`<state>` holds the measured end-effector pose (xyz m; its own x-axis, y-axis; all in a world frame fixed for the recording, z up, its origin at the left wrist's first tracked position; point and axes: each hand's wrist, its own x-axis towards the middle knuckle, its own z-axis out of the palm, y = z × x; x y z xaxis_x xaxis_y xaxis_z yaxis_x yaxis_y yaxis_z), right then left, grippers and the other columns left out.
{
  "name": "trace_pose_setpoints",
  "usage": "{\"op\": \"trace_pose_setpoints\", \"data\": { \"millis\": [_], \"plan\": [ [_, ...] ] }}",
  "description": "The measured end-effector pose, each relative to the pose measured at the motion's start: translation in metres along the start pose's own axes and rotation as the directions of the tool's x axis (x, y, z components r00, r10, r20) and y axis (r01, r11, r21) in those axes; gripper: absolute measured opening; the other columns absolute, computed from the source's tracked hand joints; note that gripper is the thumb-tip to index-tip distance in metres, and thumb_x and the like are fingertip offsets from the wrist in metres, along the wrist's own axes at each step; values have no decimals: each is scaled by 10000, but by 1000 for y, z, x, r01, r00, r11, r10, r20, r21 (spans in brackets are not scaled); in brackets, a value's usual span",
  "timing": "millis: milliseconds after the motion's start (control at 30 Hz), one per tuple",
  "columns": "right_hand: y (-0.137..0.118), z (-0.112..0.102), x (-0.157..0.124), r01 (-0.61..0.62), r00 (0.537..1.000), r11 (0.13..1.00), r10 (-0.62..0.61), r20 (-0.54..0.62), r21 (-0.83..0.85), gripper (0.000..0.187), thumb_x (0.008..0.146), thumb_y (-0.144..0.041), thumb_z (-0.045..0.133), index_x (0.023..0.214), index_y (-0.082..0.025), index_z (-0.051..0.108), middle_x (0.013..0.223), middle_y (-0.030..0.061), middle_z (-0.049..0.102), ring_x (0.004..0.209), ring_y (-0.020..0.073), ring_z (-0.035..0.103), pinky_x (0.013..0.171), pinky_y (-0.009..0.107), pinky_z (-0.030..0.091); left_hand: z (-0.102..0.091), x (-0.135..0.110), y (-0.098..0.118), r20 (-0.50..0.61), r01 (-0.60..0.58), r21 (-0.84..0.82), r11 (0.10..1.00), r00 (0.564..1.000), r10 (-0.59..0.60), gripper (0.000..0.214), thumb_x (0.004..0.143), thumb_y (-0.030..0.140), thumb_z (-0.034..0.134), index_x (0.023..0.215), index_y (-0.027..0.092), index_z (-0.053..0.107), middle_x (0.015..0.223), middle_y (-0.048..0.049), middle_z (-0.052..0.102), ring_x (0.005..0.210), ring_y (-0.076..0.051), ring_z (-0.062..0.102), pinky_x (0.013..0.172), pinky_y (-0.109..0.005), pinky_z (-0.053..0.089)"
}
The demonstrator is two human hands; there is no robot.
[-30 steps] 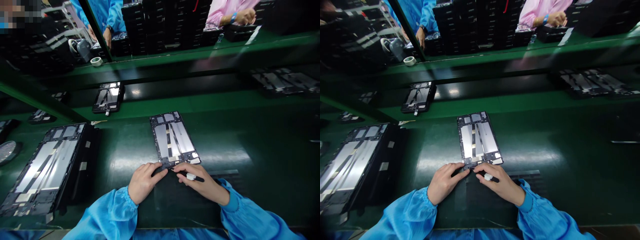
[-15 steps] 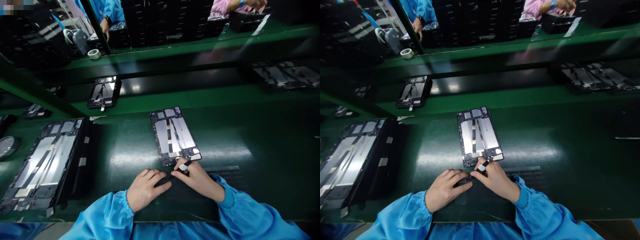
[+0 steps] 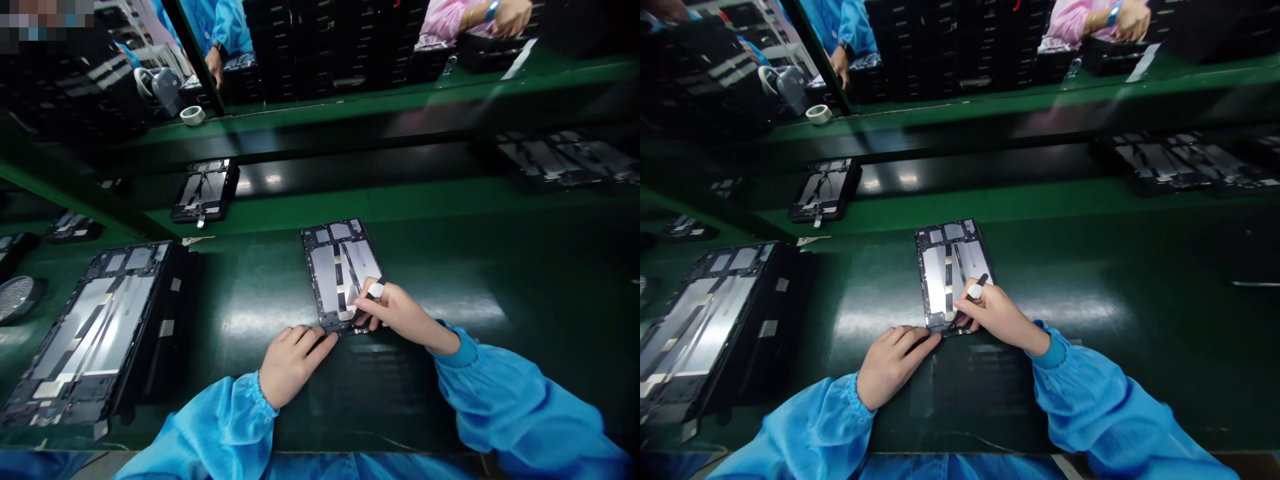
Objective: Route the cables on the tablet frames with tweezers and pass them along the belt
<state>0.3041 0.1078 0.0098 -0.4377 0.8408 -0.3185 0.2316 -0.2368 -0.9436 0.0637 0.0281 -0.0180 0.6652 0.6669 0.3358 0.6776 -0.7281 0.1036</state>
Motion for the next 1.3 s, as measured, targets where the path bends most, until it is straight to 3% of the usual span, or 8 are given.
{"op": "trace_pose_setpoints", "data": {
  "millis": [133, 267, 467, 1300],
  "plan": [
    [-1, 2, 12, -64, 996, 998, 63, 60, 19, 289, 822, -450, 656, 806, -201, 510, 606, 1, 686, 607, 187, 728, 451, 224, 533, 0, 4, -1, 45, -60, 94, 994, 997, 56, 328, 996, 100, 383, 1258, 149, 573, 1087, -88, 660, 876, -184, 584, 688, -309, 466],
    [1, 6, 15, -80, 994, 997, 80, 79, 4, 263, 825, -415, 668, 813, -199, 518, 580, -8, 681, 573, 179, 721, 434, 218, 529, 0, 0, -2, -6, -43, 42, 998, 999, 43, 322, 1006, 108, 378, 1260, 132, 575, 1113, -84, 668, 944, -187, 585, 721, -309, 479],
    [1, 10, 16, -91, 993, 996, 92, 77, -21, 228, 835, -381, 664, 795, -195, 538, 569, -8, 691, 525, 157, 700, 486, 238, 561, 2, -3, -5, -64, -32, -16, 999, 997, 31, 277, 1005, 121, 424, 1221, 132, 599, 1123, -83, 684, 976, -180, 600, 731, -296, 485],
    [4, 15, 16, -84, 995, 994, 87, 45, -64, 186, 853, -341, 642, 786, -200, 540, 592, 7, 686, 564, 182, 717, 484, 257, 579, 3, -2, -5, -49, -9, -22, 1000, 999, 8, 286, 1016, 143, 405, 1208, 149, 617, 1120, -79, 686, 984, -178, 592, 748, -295, 476]
  ]
}}
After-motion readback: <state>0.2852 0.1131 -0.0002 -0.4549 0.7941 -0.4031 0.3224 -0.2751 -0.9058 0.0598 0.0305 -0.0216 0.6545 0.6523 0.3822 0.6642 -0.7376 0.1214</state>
